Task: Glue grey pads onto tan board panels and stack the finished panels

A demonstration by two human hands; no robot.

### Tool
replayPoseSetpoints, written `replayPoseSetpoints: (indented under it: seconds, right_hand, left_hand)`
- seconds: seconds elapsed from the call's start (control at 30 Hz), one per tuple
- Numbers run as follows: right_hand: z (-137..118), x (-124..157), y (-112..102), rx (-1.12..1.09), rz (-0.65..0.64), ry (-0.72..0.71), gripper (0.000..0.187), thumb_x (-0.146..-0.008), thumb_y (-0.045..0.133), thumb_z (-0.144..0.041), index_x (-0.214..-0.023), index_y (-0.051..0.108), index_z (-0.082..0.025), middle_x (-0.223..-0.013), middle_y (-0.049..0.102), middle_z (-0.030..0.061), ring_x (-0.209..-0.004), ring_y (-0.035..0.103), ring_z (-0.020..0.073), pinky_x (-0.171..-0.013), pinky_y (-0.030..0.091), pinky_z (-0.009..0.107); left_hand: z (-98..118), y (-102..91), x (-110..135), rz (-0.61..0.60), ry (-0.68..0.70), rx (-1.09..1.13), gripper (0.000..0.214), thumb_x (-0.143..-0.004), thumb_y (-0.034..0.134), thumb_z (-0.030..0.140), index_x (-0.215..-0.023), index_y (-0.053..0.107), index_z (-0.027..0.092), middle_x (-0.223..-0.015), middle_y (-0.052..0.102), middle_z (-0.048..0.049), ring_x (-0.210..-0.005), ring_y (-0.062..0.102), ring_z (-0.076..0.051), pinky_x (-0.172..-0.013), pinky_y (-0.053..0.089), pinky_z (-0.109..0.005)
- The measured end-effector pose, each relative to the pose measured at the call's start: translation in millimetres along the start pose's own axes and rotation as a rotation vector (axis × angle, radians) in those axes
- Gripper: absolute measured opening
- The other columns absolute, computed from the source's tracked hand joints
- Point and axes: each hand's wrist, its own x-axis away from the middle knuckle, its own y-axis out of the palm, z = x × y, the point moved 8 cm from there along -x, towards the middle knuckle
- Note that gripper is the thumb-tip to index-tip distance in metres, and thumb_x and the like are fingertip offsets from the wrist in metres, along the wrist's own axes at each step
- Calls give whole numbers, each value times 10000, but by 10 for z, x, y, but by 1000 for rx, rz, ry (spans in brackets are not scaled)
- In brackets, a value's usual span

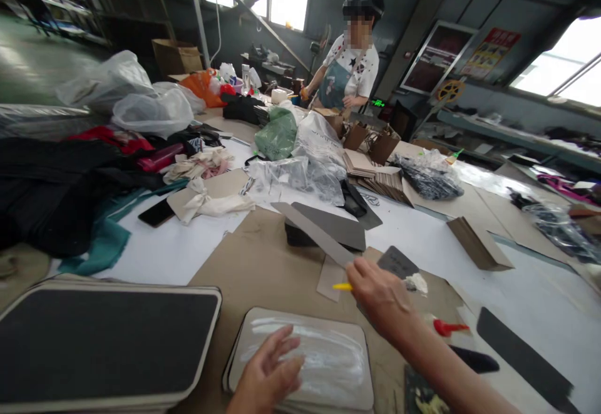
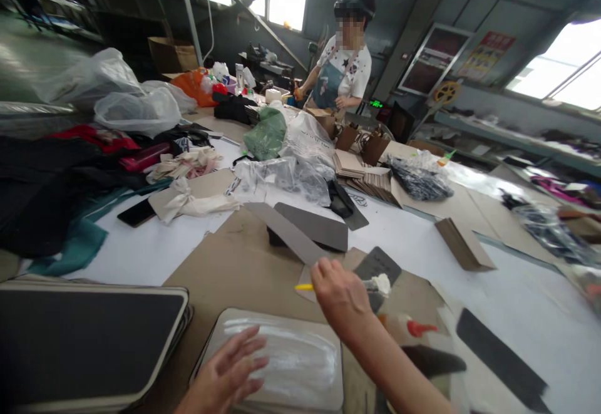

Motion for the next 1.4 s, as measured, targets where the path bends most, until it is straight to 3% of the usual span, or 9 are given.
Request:
replayPoseSetpoints:
  seconds: [0.13, 0.3, 0.47, 0.67, 0.8, 0.97, 1.07, 1.27, 1.4]
  right_hand:
    - [-737, 590, -373, -125, 124, -176, 190, -772, 408, -29, -752, 533, -171, -645, 513, 16, -561, 457, 159, -457, 287, 270]
    - [-1067, 1266, -298, -265, 142, -40, 250, -872, 296, -123, -820, 536, -174, -610, 523, 15, -532, 480, 144, -445, 332, 248]
    - [-754, 2059, 18, -411, 162, 519, 385, -872, 364, -466, -1011, 542, -154, -814, 631, 78, -735, 603, 166, -624, 466, 223]
    - [-809, 2639, 612, -945, -126, 1223, 523, -751, 398, -655, -750, 596, -171, -673, 643, 38, -631, 598, 175, -581, 453, 224]
    - [-829, 2726, 759, -1019, -186, 1265, 462, -728, 432, -622, -713, 563, -179, -651, 619, 32, -644, 582, 191, -607, 445, 247]
    - [-612, 2665, 874, -862, -344, 1129, 356, -790, 384, -500, -870, 564, -204, -832, 645, 68, -817, 602, 233, -702, 442, 283]
    - [-521, 2426, 969, -772, -417, 1003, 310, -825, 358, -436, -883, 552, -201, -830, 641, 69, -809, 608, 223, -695, 441, 279]
    - [-387, 1974, 1229, -484, -617, 785, 278, -885, 302, -314, -870, 546, -183, -852, 638, 80, -757, 617, 194, -634, 411, 256]
    - [-315, 1897, 1371, -471, -756, 799, 271, -891, 318, -321, -886, 553, -186, -868, 646, 81, -794, 617, 199, -614, 392, 249]
  left_hand:
    - [-27, 535, 54, -241, -328, 441, 631, -626, 692, 456, -1157, 454, 213, -1158, 548, -133, -963, 583, -271, -763, 494, -411]
    - [-311, 563, 189, -55, -464, 408, 184, -816, 498, 176, -938, 537, 44, -856, 666, -164, -714, 640, -205, -693, 523, -370]
    - [-456, 526, 301, -57, -457, 468, 217, -818, 504, 156, -1006, 532, 53, -893, 678, -135, -768, 647, -202, -703, 537, -341]
    - [-633, 508, 492, -148, -528, 475, 262, -774, 581, 186, -1006, 541, 72, -918, 678, -126, -831, 643, -210, -710, 539, -310]
    - [-648, 276, 415, -121, -487, 437, 334, -714, 652, 250, -993, 543, 103, -907, 679, -113, -800, 646, -217, -688, 534, -321]
    - [-516, -506, 102, 196, -299, 291, 316, -644, 676, 211, -926, 551, 144, -808, 668, -57, -704, 622, -161, -622, 501, -266]
    - [-456, -802, -27, 206, -213, 59, 319, -627, 667, 332, -868, 546, 162, -752, 629, -16, -689, 574, -142, -583, 453, -231]
    - [-279, -970, -234, 241, 54, -541, 359, -598, 511, 514, -514, 372, 194, -512, 350, 57, -533, 359, -107, -515, 312, -233]
    - [-273, -973, -331, 316, 43, -878, 313, -600, 440, 448, -484, 270, 211, -468, 248, 68, -493, 269, -97, -492, 233, -237]
